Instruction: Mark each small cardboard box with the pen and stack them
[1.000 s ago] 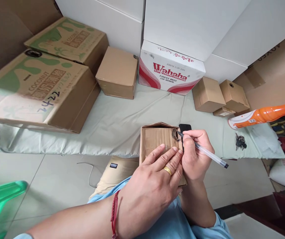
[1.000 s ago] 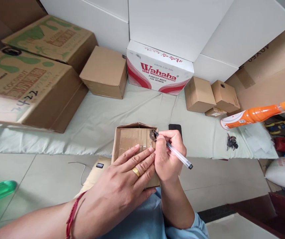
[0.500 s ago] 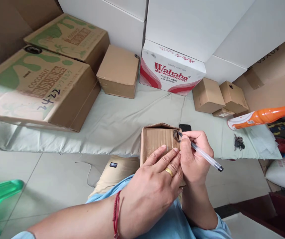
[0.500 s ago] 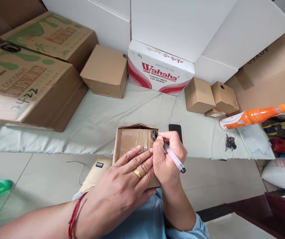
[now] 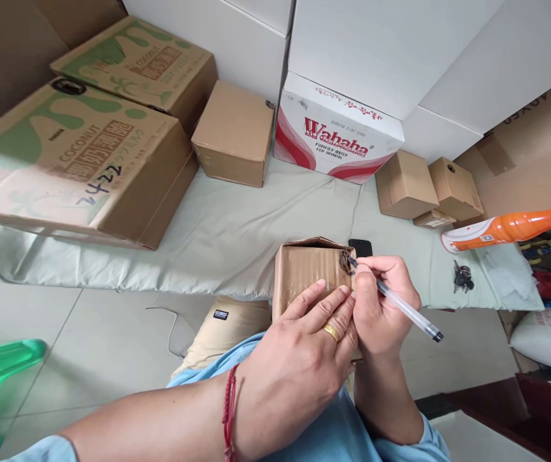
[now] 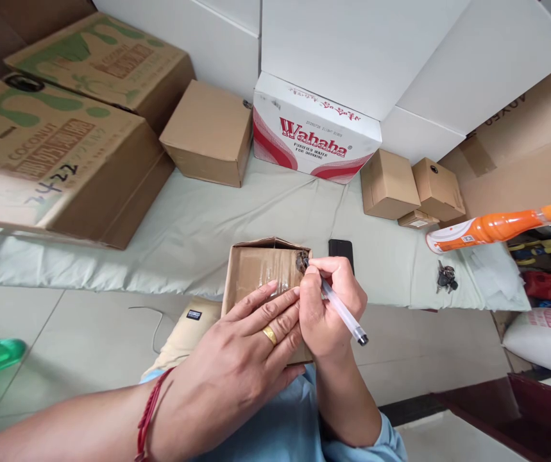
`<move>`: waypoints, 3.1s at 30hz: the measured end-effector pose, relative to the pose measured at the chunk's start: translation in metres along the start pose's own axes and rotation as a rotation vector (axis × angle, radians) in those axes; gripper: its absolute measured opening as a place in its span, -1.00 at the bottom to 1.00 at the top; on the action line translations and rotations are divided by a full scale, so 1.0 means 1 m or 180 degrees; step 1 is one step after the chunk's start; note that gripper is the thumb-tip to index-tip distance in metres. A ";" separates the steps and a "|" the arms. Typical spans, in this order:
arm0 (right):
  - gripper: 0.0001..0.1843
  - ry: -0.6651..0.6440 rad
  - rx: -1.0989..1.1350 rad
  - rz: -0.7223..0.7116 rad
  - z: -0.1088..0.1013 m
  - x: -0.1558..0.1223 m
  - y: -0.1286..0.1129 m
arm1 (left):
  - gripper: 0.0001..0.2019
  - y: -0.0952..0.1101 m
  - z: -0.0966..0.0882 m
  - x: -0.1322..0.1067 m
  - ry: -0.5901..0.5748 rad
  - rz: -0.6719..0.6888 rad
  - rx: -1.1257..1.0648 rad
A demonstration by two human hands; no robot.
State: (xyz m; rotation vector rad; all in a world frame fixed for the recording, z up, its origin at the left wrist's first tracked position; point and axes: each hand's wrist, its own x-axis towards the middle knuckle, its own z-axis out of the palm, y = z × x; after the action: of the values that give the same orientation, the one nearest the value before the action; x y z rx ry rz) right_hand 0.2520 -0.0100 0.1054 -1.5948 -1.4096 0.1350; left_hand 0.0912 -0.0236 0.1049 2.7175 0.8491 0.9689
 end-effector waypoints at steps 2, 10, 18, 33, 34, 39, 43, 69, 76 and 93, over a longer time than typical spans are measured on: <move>-0.90 0.0006 -0.0037 0.0038 0.001 0.001 -0.001 | -0.66 0.000 0.000 0.001 0.0007 0.0001 -0.0014; -0.89 -0.0128 0.0033 -0.0046 0.001 0.004 -0.003 | -0.64 -0.001 -0.001 -0.001 -0.0039 -0.0010 -0.0013; -0.88 -0.0018 0.0016 -0.0075 0.002 0.003 -0.001 | -0.64 0.000 0.000 0.000 -0.0004 -0.0015 0.0037; -0.86 -0.0234 0.0081 -0.0230 -0.004 -0.001 -0.001 | -0.63 -0.004 0.010 -0.007 0.0208 0.0054 -0.0059; -0.86 -0.0244 0.0084 -0.0245 -0.004 -0.001 -0.001 | -0.63 -0.004 0.010 -0.007 0.0213 0.0056 -0.0070; -0.82 -0.0006 0.0042 -0.0281 -0.007 -0.006 0.001 | -0.63 -0.001 0.008 -0.005 0.0181 0.0018 0.0002; -0.84 0.0240 0.0038 -0.0242 -0.007 -0.010 0.004 | -0.62 0.001 0.007 -0.005 0.0135 -0.0002 0.0050; -0.32 -0.1362 -0.2624 0.0856 -0.076 0.048 0.265 | -0.66 -0.034 -0.029 -0.019 -0.0064 0.0116 -0.0259; -0.19 -0.1069 -0.2194 0.1002 -0.055 0.002 0.234 | -0.49 -0.034 -0.035 -0.037 -0.0181 -0.0395 -0.0046; -0.01 -0.1192 -0.2606 0.1350 0.002 -0.040 0.180 | 0.04 -0.089 -0.027 -0.043 -0.0235 -0.2564 -0.1571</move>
State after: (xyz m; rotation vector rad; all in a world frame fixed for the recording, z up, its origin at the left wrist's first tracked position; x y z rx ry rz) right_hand 0.3647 -0.0165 -0.0404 -2.6539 -1.4713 0.1138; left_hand 0.0064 0.0250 0.0761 1.7348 1.3142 0.7431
